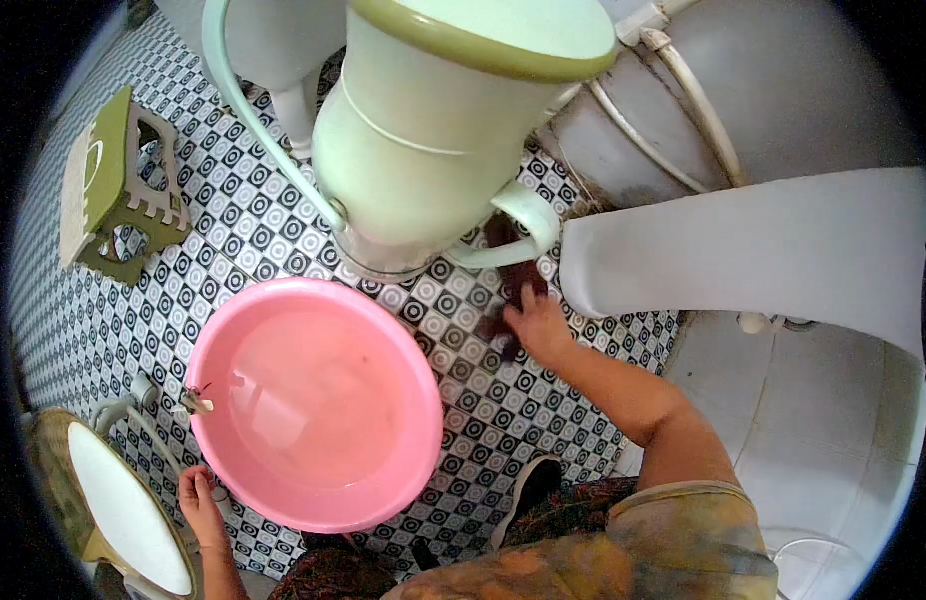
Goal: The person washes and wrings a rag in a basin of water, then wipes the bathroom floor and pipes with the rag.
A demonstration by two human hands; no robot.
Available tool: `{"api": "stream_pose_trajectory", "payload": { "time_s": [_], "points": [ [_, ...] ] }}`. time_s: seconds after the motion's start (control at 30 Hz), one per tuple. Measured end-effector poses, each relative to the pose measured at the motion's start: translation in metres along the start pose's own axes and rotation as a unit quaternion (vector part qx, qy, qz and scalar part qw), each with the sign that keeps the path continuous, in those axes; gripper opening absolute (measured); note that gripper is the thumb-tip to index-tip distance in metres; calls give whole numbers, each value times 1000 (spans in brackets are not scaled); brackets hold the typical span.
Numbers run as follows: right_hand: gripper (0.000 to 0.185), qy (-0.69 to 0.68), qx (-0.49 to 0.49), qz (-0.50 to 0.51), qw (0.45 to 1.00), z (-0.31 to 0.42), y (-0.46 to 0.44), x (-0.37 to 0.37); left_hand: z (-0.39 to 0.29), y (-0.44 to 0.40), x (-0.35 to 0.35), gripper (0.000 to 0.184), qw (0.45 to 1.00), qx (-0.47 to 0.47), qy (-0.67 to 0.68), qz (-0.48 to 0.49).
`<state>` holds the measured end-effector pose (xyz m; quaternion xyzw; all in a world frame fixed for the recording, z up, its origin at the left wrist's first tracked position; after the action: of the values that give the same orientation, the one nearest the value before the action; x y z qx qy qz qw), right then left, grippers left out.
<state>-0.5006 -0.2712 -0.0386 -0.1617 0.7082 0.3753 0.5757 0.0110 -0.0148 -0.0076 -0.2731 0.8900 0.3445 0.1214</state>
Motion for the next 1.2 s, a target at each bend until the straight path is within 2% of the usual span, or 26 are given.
{"api": "stream_pose_trajectory", "payload": {
  "time_s": [0.03, 0.07, 0.1, 0.17, 0.27, 0.33, 0.37, 0.43, 0.5, 0.53, 0.67, 0.73, 0.77, 0.83, 0.9, 0.93, 0.97, 1.0, 1.03, 1.1, 1.17, 1.2],
  "points": [
    [20, -31, -42, 14, 999, 9, 8, -8, 0, -3, 3, 16, 1000, 2, -7, -8],
    [19, -74, -44, 90, 992, 13, 14, -14, 0, -7, 4, 16, 1000, 4, -16, -15],
    [19, -95, -51, 78, 991, 30, 10, -29, -8, 3, -23, 16, 999, 10, -36, -28],
    [20, -153, 45, 82, 984, 8, 4, -51, 7, 2, -20, 15, 1000, 13, -10, -7],
    [33, -107, 145, -22, 983, -37, -14, -70, 8, 10, -21, 14, 1000, 12, -3, -8],
    [51, -73, 156, -71, 983, -64, -30, -69, 3, 14, -17, 13, 1000, 11, -1, -24],
    [51, -75, 155, -71, 983, -81, -43, -46, 3, 15, -16, 12, 999, 12, 6, -38],
    [65, -205, 134, -121, 962, -111, -68, 20, 8, 15, -13, 13, 999, -16, 21, -29],
    [65, -55, 164, -189, 967, -80, -68, 39, 6, 17, -7, 13, 1000, -18, 12, -16],
    [56, -93, 178, -310, 929, -59, -63, 23, 5, 18, -4, 13, 1000, -3, 22, -3],
    [47, -77, 173, -371, 909, -7, -37, 15, 9, 12, -5, 13, 1000, -2, 17, -16],
    [35, -110, 14, -300, 947, 13, -23, 4, 11, 5, -8, 14, 999, 7, 31, -9],
    [35, -109, 12, -304, 946, 9, -24, 0, 13, 2, -10, 14, 999, 10, 41, -6],
    [26, -174, 48, -263, 948, -9, -26, -3, 6, 4, -10, 14, 999, 12, 33, 0],
    [17, -121, 159, -314, 928, -41, -42, -12, -2, 13, -10, 13, 998, 30, -59, -16],
    [19, -119, 241, -336, 903, -52, -53, -30, 1, 15, -13, 14, 999, 12, -37, -8],
    [21, -127, 291, -339, 886, -72, -63, -36, 2, 19, -16, 14, 999, 10, -38, -14],
    [27, -74, 298, -347, 886, -106, -81, -9, 3, 22, -17, 14, 999, 9, -28, -20],
    [43, -222, 363, -252, 869, -129, -98, -5, 2, 25, -19, 15, 999, 8, -16, -26],
    [62, -268, 407, -162, 858, -127, -117, -25, 1, 31, -19, 15, 998, -9, -23, -50],
    [76, -223, 337, -81, 911, -129, -133, -18, 1, 31, -19, 14, 1000, -3, -14, -25],
    [75, -223, 367, -18, 903, -125, -145, -15, 7, 29, -21, 14, 999, -17, 2, -29]
  ]
}}
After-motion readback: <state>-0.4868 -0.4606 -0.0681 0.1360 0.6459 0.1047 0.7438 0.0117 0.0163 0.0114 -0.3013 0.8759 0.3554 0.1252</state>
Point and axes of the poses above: each hand's wrist, its own y-axis away from the middle knuckle, its own x-axis out of the palm, z = x × y, the point moved 2 cm from there along -y, towards the middle knuckle, and after that the axes turned 12 degrees about -x, right-handed, at the moved point
